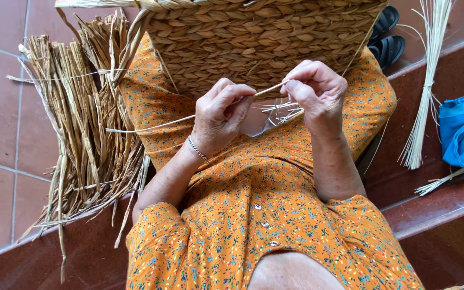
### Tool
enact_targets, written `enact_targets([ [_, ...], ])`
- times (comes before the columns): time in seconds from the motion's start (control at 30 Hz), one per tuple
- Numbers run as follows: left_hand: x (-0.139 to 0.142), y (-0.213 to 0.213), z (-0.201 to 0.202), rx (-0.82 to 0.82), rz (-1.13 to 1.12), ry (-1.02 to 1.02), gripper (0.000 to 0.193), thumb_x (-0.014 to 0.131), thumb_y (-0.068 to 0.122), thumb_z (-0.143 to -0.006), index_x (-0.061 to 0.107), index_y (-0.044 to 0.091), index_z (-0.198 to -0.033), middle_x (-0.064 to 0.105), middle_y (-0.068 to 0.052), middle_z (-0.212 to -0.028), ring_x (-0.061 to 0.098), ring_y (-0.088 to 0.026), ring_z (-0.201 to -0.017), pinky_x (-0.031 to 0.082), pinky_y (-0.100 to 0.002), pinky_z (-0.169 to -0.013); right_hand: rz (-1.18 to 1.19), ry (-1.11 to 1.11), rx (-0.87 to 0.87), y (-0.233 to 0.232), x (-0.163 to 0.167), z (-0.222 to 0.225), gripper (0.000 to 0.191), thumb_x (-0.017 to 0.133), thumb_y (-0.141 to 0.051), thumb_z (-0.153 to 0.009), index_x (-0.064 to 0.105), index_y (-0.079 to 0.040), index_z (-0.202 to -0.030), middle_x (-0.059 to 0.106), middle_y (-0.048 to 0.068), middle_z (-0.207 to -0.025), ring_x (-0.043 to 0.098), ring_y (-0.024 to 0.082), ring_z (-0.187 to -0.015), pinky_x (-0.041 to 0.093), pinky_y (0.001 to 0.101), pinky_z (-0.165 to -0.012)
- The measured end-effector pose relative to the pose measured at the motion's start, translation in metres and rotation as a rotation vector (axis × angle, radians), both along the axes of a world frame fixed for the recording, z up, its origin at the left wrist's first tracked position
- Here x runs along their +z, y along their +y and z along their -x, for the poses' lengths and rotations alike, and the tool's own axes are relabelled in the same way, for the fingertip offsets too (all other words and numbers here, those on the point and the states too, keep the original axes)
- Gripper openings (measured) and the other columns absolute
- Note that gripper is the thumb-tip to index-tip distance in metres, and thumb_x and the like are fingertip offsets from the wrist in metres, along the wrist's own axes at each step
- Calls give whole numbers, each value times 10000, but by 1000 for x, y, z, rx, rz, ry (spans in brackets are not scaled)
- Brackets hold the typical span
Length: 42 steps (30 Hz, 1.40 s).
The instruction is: The person weaves a basket by hand, interlacing dried plant fibers through a pre-formed frame. They repeatedly pull and tuck strands to build up the basket walls, occasionally adjusting the frame and adding new material.
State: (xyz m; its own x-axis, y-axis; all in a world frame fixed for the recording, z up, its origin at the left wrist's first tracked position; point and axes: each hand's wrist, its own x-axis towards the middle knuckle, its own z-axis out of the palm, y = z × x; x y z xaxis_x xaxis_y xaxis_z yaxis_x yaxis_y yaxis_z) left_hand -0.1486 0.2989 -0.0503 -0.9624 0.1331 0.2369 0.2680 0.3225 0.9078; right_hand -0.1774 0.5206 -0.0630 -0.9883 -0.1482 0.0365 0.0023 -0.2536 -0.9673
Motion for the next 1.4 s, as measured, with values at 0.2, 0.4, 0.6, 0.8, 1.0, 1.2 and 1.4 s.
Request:
enact_targets([
  [0.2, 10, 20, 8, -47, -43, 168, 236, 759, 3, -956, 678, 78, -1164, 651, -84, -1060, 665, -212, -960, 577, -311, -806, 0, -61, 47, -1, 0, -7, 81, 610, 81, -988, 680, 41, -985, 671, 70, -915, 609, 78, -752, 486, 220, -711],
  [0.4, 17, 28, 12, -58, -96, 167, 236, 765, 14, -990, 694, 96, -1199, 671, -51, -1024, 653, -189, -918, 555, -288, -770, 50, -54, 52, -3, 3, -14, 72, 619, 70, -1005, 687, 60, -1028, 683, 77, -949, 644, 93, -798, 512, 211, -711],
  [0.6, 18, 26, 12, -74, -113, 211, 260, 750, 13, -1000, 698, 108, -1236, 644, -42, -976, 620, -179, -853, 530, -283, -727, 134, -148, 53, -4, -2, -15, 67, 632, 22, -1014, 688, 56, -1029, 699, 95, -918, 644, 97, -762, 516, 223, -690],
  [0.8, 12, 25, 13, -61, -75, 295, 220, 752, 40, -988, 694, 98, -1192, 609, -58, -960, 610, -214, -876, 525, -307, -719, 247, -194, 108, -8, -10, -11, 95, 585, -28, -1018, 653, 32, -990, 693, 96, -921, 601, 87, -727, 496, 225, -662],
  [1.0, -4, 30, 17, -13, -139, 243, 158, 725, 2, -1016, 643, 62, -1136, 594, -72, -1054, 603, -204, -953, 531, -281, -810, 228, -221, 56, -22, -21, -2, 84, 527, -33, -1037, 589, 8, -997, 663, 97, -952, 609, 109, -728, 515, 243, -689],
  [1.2, -17, 27, 14, -60, -583, -62, 127, 662, -24, -1067, 627, 47, -1166, 558, -45, -1136, 567, -124, -989, 508, -239, -886, 344, -265, 68, -26, -35, 7, 81, 509, -43, -1049, 565, 13, -1028, 676, 141, -999, 636, 160, -777, 576, 310, -748],
  [1.4, -3, 9, 16, -74, -245, 8, 364, 725, 13, -1015, 548, 21, -1332, 584, -78, -1187, 610, -159, -1070, 543, -270, -896, 379, -291, 53, -24, -24, 16, 59, 509, -44, -1047, 534, 3, -1021, 681, 192, -993, 643, 197, -752, 593, 355, -735],
])
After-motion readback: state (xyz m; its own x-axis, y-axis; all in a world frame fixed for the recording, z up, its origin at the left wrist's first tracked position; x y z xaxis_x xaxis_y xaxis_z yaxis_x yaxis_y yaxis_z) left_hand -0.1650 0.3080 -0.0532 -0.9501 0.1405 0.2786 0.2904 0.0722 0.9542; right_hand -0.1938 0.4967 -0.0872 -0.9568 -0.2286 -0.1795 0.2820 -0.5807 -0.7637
